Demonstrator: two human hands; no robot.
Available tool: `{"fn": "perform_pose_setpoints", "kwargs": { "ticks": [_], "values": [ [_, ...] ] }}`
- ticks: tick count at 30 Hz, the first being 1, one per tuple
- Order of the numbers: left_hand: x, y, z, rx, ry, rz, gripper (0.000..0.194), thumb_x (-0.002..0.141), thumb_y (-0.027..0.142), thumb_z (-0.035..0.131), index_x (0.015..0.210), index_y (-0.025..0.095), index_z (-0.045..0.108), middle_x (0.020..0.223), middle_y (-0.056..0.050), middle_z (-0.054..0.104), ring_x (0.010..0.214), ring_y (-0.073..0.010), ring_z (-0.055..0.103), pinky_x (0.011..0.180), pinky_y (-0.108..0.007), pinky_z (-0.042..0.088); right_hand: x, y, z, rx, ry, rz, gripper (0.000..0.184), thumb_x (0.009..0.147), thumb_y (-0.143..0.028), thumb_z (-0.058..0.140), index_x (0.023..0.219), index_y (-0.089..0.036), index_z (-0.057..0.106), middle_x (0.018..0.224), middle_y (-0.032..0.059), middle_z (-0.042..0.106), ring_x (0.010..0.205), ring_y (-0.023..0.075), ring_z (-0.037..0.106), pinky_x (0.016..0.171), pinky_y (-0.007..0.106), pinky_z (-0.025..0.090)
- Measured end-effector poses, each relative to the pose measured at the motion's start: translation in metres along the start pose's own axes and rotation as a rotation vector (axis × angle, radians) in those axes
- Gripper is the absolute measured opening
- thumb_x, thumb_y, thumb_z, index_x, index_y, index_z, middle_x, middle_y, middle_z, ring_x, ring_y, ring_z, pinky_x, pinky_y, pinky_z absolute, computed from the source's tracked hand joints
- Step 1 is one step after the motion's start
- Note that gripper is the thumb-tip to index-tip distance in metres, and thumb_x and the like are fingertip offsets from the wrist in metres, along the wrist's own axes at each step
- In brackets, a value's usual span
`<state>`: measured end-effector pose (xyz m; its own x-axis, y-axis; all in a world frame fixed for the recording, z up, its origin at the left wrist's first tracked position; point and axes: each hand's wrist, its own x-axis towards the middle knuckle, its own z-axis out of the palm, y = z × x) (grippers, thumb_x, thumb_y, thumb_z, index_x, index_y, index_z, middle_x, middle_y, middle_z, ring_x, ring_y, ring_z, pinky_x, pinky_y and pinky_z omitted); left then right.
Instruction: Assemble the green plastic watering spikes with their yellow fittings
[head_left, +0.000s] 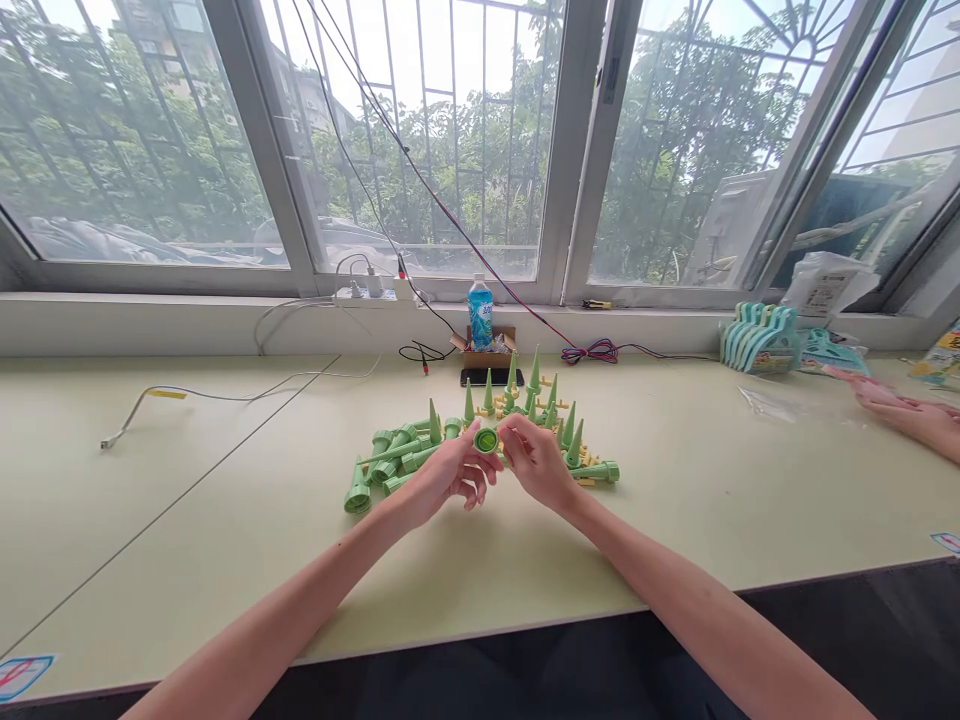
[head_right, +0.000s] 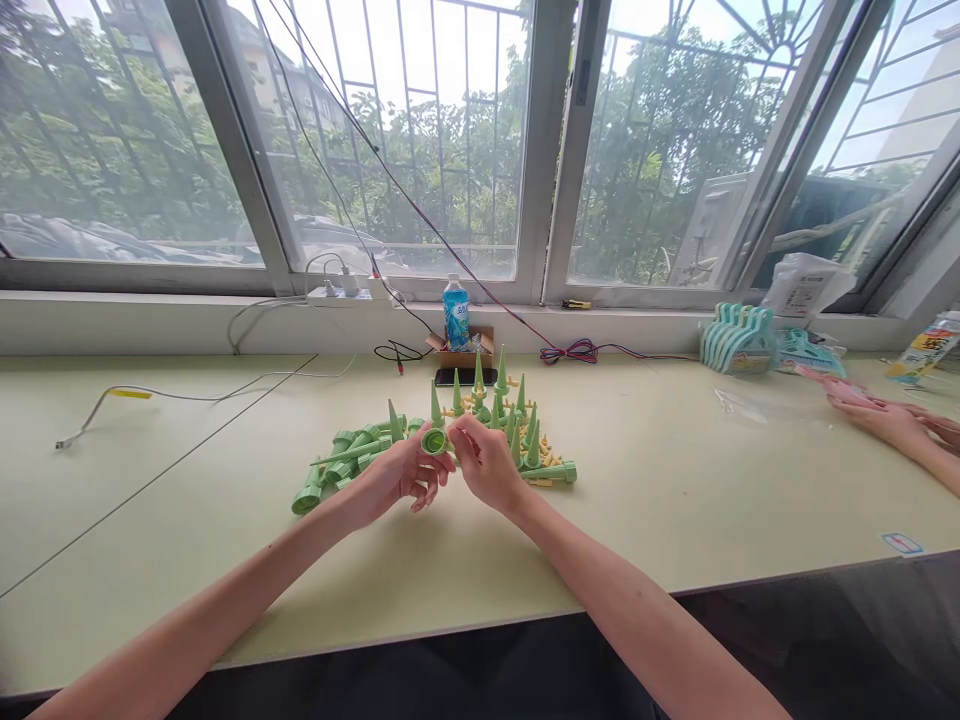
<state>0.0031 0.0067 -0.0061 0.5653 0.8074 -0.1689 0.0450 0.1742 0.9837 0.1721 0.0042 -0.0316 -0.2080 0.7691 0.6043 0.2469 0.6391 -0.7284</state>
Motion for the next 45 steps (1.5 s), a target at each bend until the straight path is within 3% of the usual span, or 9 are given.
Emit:
{"fn": "perform_pose_setpoints", "kwargs": {
  "ticks": [10, 16, 23, 32, 39, 45],
  "values": [
    [-0.004, 0.003, 0.003, 0.032, -0.002, 0.084, 0.057, 0.084, 0.067, 0.043, 0.086, 0.012, 0.058, 0.081, -0.005, 0.056, 0.05, -0.0093, 0.051, 0.04, -0.022, 0.038, 0.001, 0.0, 0.001, 0.047, 0.013, 0.011, 0.029, 0.096, -0.041, 0.039, 0.077, -0.02, 0.044, 0.056, -0.0051, 0.04, 0.048, 0.0087, 0.033, 0.047, 0.021, 0.03],
    [-0.007, 0.006, 0.004, 0.166, 0.085, 0.205, 0.041, 0.081, 0.056, 0.058, 0.084, 0.016, 0.053, 0.065, 0.002, 0.046, 0.051, -0.0102, 0.052, 0.041, -0.02, 0.038, 0.001, 0.001, 0.001, 0.014, 0.024, 0.014, 0.03, 0.096, -0.043, 0.039, 0.076, -0.02, 0.045, 0.055, -0.0056, 0.036, 0.047, 0.009, 0.031, 0.046, 0.022, 0.028],
    [-0.011, 0.005, 0.008, 0.433, 0.232, 0.355, 0.031, 0.082, 0.048, 0.06, 0.081, 0.018, 0.052, 0.058, 0.003, 0.048, 0.05, -0.0107, 0.052, 0.041, -0.02, 0.039, 0.001, 0.002, 0.0, -0.002, 0.029, 0.018, 0.031, 0.096, -0.043, 0.04, 0.076, -0.02, 0.045, 0.056, -0.0054, 0.034, 0.048, 0.009, 0.028, 0.046, 0.022, 0.025],
    [-0.006, -0.002, 0.007, 0.605, 0.354, 0.587, 0.023, 0.081, 0.04, 0.063, 0.087, 0.018, 0.062, 0.09, -0.004, 0.053, 0.059, -0.0083, 0.05, 0.049, -0.022, 0.047, 0.001, 0.003, 0.001, 0.037, 0.026, 0.036, 0.028, 0.096, -0.041, 0.04, 0.078, -0.02, 0.045, 0.055, -0.0057, 0.036, 0.047, 0.0087, 0.03, 0.046, 0.022, 0.025],
    [-0.006, -0.002, 0.007, 0.68, 0.393, 0.632, 0.021, 0.085, 0.037, 0.059, 0.094, 0.02, 0.066, 0.094, -0.005, 0.053, 0.06, -0.0081, 0.049, 0.046, -0.02, 0.046, 0.002, 0.005, 0.002, 0.049, 0.022, 0.048, 0.028, 0.096, -0.042, 0.041, 0.08, -0.02, 0.046, 0.055, -0.0062, 0.035, 0.047, 0.0086, 0.03, 0.046, 0.022, 0.024],
    [-0.005, -0.006, 0.005, 0.744, 0.428, 0.756, 0.017, 0.087, 0.029, 0.058, 0.098, 0.022, 0.068, 0.096, -0.003, 0.054, 0.055, -0.0051, 0.048, 0.047, -0.02, 0.047, 0.001, 0.006, 0.002, 0.059, 0.018, 0.066, 0.029, 0.096, -0.042, 0.04, 0.079, -0.02, 0.047, 0.054, -0.0064, 0.035, 0.046, 0.0081, 0.029, 0.046, 0.022, 0.023]
  ]
}}
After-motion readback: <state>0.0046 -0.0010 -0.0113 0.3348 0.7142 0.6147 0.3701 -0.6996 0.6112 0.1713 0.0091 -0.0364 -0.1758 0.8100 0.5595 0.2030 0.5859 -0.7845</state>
